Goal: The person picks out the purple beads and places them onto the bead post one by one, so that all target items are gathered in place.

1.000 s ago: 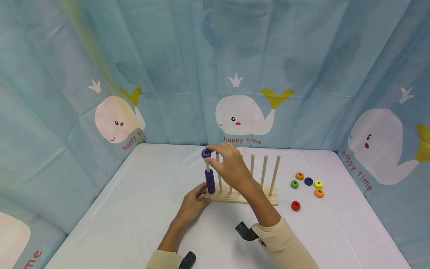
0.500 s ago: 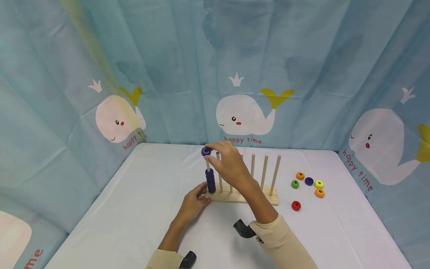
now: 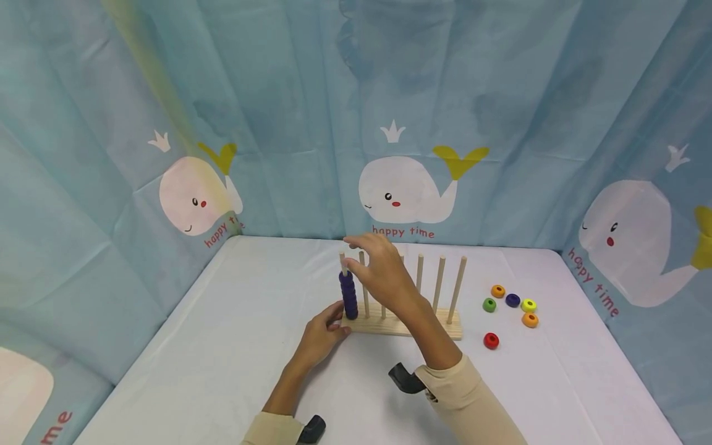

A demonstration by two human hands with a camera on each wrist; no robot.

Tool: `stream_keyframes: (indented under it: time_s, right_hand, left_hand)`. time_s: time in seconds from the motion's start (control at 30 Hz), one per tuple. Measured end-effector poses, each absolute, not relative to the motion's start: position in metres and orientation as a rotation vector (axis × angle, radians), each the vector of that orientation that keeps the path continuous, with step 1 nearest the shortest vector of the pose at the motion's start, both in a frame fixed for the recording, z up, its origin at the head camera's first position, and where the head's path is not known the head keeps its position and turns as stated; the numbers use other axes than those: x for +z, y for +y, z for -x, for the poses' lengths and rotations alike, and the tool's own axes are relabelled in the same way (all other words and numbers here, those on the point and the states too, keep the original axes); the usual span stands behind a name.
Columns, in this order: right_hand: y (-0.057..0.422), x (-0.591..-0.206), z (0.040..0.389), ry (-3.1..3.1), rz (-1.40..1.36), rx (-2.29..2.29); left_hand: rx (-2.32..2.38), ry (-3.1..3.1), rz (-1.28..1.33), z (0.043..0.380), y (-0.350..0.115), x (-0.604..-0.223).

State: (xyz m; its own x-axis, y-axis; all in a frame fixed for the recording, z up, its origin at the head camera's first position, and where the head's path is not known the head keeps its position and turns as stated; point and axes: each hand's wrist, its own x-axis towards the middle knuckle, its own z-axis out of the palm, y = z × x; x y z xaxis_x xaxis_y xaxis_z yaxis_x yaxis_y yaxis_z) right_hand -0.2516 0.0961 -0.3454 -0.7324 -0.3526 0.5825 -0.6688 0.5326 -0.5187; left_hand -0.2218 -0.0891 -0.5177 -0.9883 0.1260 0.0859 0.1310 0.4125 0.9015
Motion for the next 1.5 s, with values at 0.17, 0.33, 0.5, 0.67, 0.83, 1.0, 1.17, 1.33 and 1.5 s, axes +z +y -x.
stream_keyframes:
  time_s: [0.17, 0.33, 0.5, 0.67, 0.83, 1.0, 1.17, 1.33, 1.5]
  right_hand:
    - [0.103, -0.343, 0.248, -2.336, -0.815, 1.051]
    - [0.112, -0.337, 0.243, -2.257, -0.817, 1.056]
    - [0.126, -0.336, 0.241, -2.184, -0.774, 1.024]
    - [0.143, -0.338, 0.236, -2.156, -0.708, 1.024]
    - [0.159, -0.342, 0.231, -2.117, -0.677, 1.038]
    - [0.176, -0.344, 0.227, -2.087, -0.624, 1.059]
    - [0.194, -0.345, 0.219, -2.059, -0.541, 1.119]
    - [0.21, -0.349, 0.212, -2.056, -0.45, 1.153]
    - [0.225, -0.356, 0.208, -2.068, -0.345, 1.156]
  left_hand:
    - [-1.69, -2.642, 0.229, 0.222, -0.089, -0.519]
    - [-1.699, -2.629, 0.237, 0.223, -0.09, -0.52]
    - [-1.711, -2.614, 0.249, 0.223, -0.09, -0.521]
    - [-1.702, -2.613, 0.25, 0.224, -0.09, -0.522]
    - [-1.704, -2.614, 0.239, 0.224, -0.09, -0.522]
    - [-1.687, -2.61, 0.252, 0.225, -0.089, -0.523]
    - [-1.682, -2.599, 0.257, 0.225, -0.088, -0.523]
    - [-1.685, -2.595, 0.256, 0.225, -0.089, -0.521]
    - [-1.679, -2.612, 0.243, 0.223, -0.088, -0.521]
